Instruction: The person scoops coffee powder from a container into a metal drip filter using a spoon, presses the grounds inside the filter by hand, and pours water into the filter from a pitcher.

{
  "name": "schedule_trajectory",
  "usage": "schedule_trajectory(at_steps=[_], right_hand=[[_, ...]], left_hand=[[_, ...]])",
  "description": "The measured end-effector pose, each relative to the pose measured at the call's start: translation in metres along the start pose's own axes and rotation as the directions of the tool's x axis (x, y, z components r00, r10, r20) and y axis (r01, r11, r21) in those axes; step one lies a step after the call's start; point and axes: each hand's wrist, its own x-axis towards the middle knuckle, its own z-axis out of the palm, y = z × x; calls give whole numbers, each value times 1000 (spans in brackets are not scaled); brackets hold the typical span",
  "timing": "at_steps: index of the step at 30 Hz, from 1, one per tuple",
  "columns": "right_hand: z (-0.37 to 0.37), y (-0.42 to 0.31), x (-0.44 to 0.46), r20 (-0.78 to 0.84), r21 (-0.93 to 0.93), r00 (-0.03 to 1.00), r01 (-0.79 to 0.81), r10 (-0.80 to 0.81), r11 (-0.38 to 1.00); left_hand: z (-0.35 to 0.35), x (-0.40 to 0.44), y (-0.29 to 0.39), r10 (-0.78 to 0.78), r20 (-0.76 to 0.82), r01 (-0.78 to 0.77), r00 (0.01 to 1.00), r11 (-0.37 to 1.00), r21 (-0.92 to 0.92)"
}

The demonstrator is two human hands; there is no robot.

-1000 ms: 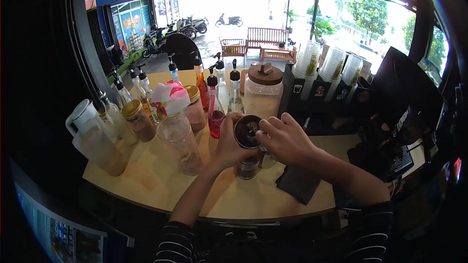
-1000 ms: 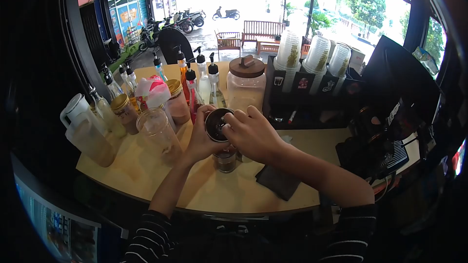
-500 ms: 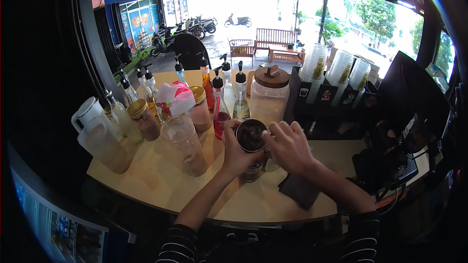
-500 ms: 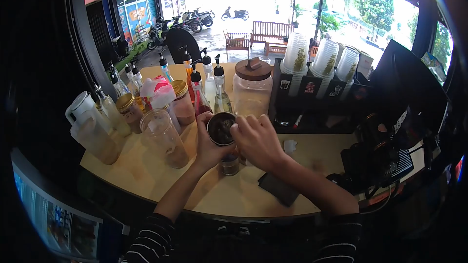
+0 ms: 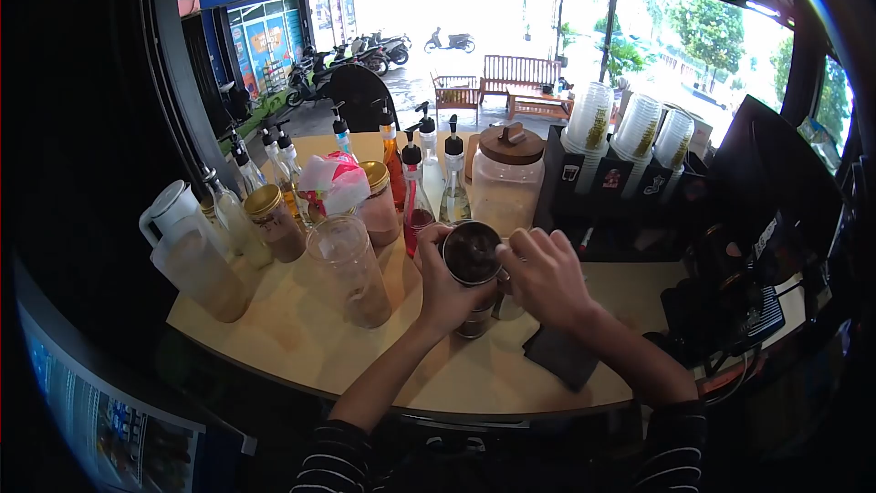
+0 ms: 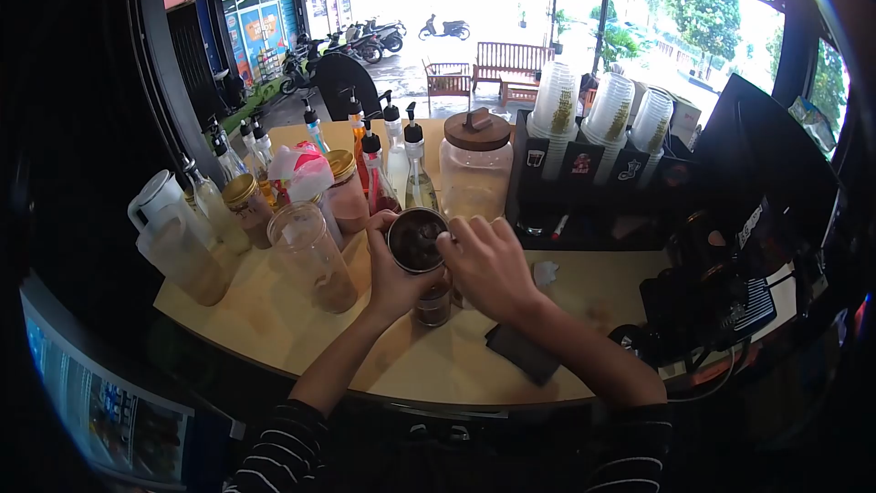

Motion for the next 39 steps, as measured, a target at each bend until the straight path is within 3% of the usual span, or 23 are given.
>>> schedule_trajectory(at_steps=[3, 4, 6, 8, 12, 15, 18, 21, 24, 27, 31, 36, 39], right_hand=[[0, -2, -3, -25, 23, 996, 84, -83, 996], [-1, -6, -5, -11, -21, 992, 129, -129, 991], [-3, -7, -1, -31, -60, 994, 107, -109, 992], [-4, -9, 1, -65, -126, 993, 91, -100, 988], [-5, -16, -1, -49, -145, 987, 142, -151, 979], [-3, -16, 1, -55, -177, 995, 67, -78, 982], [-2, -21, 0, -40, -84, 994, 94, -98, 992], [-4, -16, 1, -72, -130, 996, 50, -59, 990], [-1, -16, 2, -67, 43, 996, 59, -56, 997], [-4, -14, 2, -69, -69, 995, 63, -68, 996], [-7, -11, 2, -9, 48, 999, 48, -48, 998], [-6, -5, 0, -59, -34, 997, 38, -40, 999], [-5, -4, 0, 11, 70, 998, 65, -66, 995]], left_hand=[[-2, -1, 3, 49, -31, -48, 998, 999, 17], [-1, -2, 1, 7, -34, -9, 999, 998, -55], [0, -3, 2, -33, -27, 29, 999, 991, -129], [1, -5, 7, 28, -58, -32, 998, 996, -79], [1, -6, 11, -10, -79, 2, 997, 995, -102], [-1, -7, 15, 21, -72, -25, 997, 998, -54], [-2, -6, 13, 12, -77, -23, 997, 988, -150], [-5, -8, 18, 24, -59, -25, 998, 1000, -17], [-6, -6, 14, 19, -47, -21, 999, 999, -27], [-10, -4, 6, -39, 25, 42, 999, 992, -118], [-14, 1, 1, 8, 85, 2, 996, 994, -112], [-20, 6, -1, 25, 141, -16, 990, 998, -66], [-23, 8, -2, 70, 154, -49, 986, 990, -135]])
